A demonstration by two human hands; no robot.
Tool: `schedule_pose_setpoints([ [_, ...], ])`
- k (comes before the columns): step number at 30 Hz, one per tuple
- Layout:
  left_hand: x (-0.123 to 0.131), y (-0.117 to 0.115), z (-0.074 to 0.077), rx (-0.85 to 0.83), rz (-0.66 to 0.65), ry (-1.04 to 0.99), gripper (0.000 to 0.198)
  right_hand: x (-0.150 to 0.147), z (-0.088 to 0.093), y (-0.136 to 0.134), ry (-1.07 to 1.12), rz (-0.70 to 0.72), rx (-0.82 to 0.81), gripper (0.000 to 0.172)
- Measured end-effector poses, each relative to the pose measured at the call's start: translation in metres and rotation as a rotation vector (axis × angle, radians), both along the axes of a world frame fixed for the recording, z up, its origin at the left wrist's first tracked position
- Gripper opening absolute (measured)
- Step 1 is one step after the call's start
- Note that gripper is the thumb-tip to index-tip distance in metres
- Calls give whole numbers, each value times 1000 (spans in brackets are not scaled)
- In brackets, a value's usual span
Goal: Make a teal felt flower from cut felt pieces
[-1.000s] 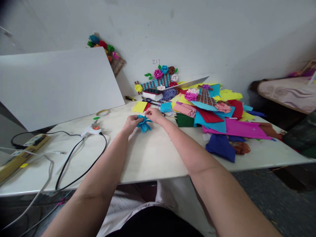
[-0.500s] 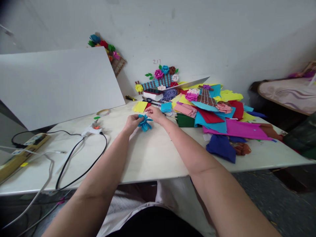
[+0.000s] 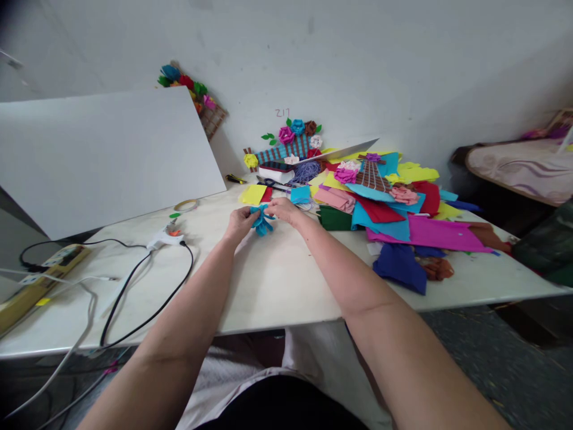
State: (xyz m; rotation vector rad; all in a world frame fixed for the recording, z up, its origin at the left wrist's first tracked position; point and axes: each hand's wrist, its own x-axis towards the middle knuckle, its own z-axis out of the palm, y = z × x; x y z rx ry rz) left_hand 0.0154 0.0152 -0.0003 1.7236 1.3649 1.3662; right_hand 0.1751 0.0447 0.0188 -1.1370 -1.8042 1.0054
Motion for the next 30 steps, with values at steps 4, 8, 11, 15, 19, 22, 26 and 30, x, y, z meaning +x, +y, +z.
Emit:
schedule_pose_setpoints([
  [4, 2, -3, 3, 33, 12, 79, 26, -2, 5, -7, -37, 7, -17, 13],
  [8, 4, -6, 6, 73, 14, 131, 27, -1, 5, -8, -61, -1, -33, 14],
  [11, 5, -7, 6, 96, 32, 165, 28, 0, -2, -1, -61, 13, 1, 12],
  [15, 5, -7, 7, 87, 50, 179, 29, 1, -9, 8, -154, 14, 129, 9],
  [19, 4, -5, 6, 36, 65, 149, 27, -4, -6, 0, -443, -97, 479, 9],
  [22, 1, -1, 3, 10, 61, 114, 27, -8, -3, -11, -599, -115, 664, 13],
  [26, -1, 2, 0, 5, 40, 71, 27, -8, -4, -11, -571, -168, 547, 14],
  [30, -1, 1, 0, -20, -24, 50, 29, -3, -6, -2, -366, -133, 436, 25],
])
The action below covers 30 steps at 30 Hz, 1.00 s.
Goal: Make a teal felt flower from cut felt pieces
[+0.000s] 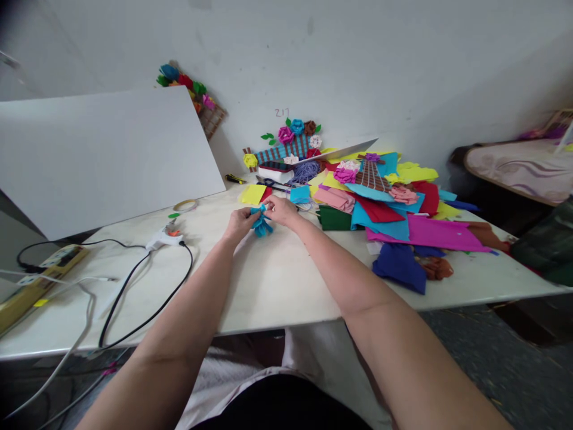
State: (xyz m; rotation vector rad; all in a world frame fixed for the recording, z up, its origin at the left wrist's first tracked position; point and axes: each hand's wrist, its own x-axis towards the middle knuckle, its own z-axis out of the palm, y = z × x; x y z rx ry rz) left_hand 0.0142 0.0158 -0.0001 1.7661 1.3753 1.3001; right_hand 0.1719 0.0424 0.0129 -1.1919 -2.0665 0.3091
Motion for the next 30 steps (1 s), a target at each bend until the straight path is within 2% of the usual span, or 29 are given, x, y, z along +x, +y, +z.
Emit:
schedule_pose_setpoints([
  [3, -1, -2, 0, -24, -30, -14, 30, 2, 0, 3, 36, 89, 9, 28],
  [11, -4, -4, 1, -131, -170, -162, 25, 3, -5, 11, 122, 156, 60, 8],
  [14, -4, -4, 1, -151, -174, -199, 24, 3, -6, 13, 152, 137, 26, 1],
  [25, -2, -4, 0, -132, -129, -274, 25, -6, -8, 14, 205, -10, 19, 12],
  [28, -1, -2, 0, -125, -95, -277, 27, -10, -7, 12, 253, -42, -39, 12],
  [30, -1, -2, 0, -117, -87, -286, 27, -10, -7, 12, 308, -14, -127, 9],
])
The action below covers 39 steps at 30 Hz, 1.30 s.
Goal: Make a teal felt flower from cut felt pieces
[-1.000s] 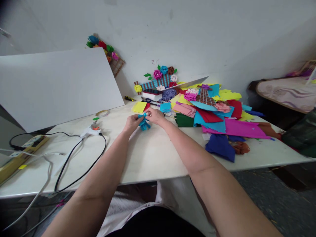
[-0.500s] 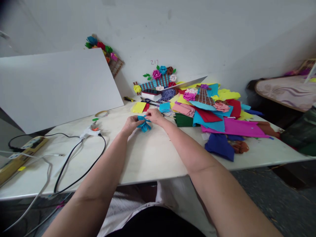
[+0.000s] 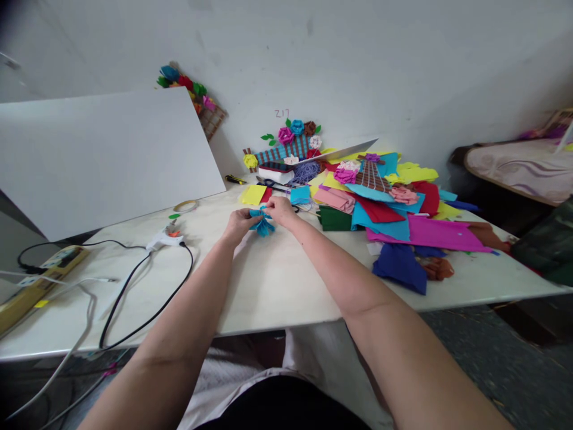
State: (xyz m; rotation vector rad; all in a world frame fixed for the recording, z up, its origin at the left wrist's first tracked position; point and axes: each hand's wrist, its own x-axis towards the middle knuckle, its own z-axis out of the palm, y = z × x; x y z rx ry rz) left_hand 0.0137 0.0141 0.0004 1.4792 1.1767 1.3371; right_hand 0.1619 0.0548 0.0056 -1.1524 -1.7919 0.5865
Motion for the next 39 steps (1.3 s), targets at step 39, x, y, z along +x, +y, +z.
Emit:
schedule_pose_setpoints([
  [39, -1, 1, -4, 6, -43, 70, 25, 15, -1, 3, -141, 263, -47, 3],
])
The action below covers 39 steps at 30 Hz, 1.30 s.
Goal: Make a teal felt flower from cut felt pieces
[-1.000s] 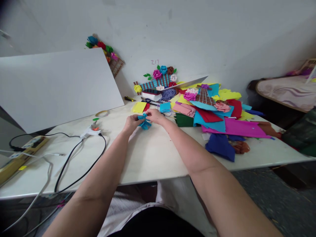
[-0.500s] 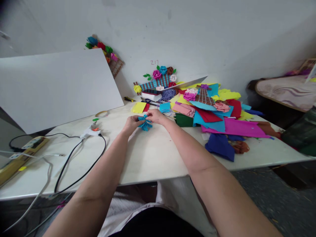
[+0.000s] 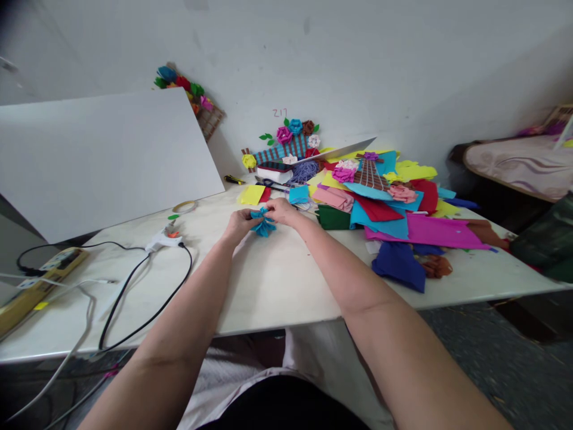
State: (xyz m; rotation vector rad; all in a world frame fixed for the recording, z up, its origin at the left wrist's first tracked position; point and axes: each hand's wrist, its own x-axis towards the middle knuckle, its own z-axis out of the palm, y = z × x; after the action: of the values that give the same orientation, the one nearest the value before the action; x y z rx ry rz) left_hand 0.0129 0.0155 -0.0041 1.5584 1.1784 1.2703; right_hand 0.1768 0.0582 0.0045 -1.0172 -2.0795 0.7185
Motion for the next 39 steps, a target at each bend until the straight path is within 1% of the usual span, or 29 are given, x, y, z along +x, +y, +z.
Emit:
schedule_pose_setpoints([
  [3, 0, -1, 1, -9, 0, 1, 24, 1, 3, -2, -63, -43, 111, 7],
  [7, 0, -2, 3, -40, -48, -57, 28, 0, 6, -5, -161, -108, 250, 9],
  [10, 0, -2, 5, -58, -46, -120, 30, -4, 9, -10, -280, -168, 340, 8],
  [13, 1, -3, 7, -83, -37, -170, 33, -8, 12, -17, -395, -210, 406, 11],
  [17, 1, -2, 7, -96, -21, -204, 37, -11, 15, -25, -493, -185, 497, 16],
  [21, 0, 1, 4, -99, -12, -224, 37, -12, 16, -29, -527, -145, 577, 20],
  [23, -1, 2, 3, -98, -5, -227, 37, -12, 15, -28, -528, -142, 575, 21],
  [25, -1, 3, 1, -86, 9, -216, 37, -12, 14, -25, -504, -150, 538, 20],
  [28, -1, 3, 2, -49, 27, -178, 32, -11, 11, -17, -402, -148, 466, 19],
  [32, 0, 2, 2, -17, 28, -137, 25, -6, 7, -7, -292, -61, 412, 14],
  [39, 1, 2, -1, -12, 34, -133, 28, -3, 5, -5, -253, -55, 381, 12],
])
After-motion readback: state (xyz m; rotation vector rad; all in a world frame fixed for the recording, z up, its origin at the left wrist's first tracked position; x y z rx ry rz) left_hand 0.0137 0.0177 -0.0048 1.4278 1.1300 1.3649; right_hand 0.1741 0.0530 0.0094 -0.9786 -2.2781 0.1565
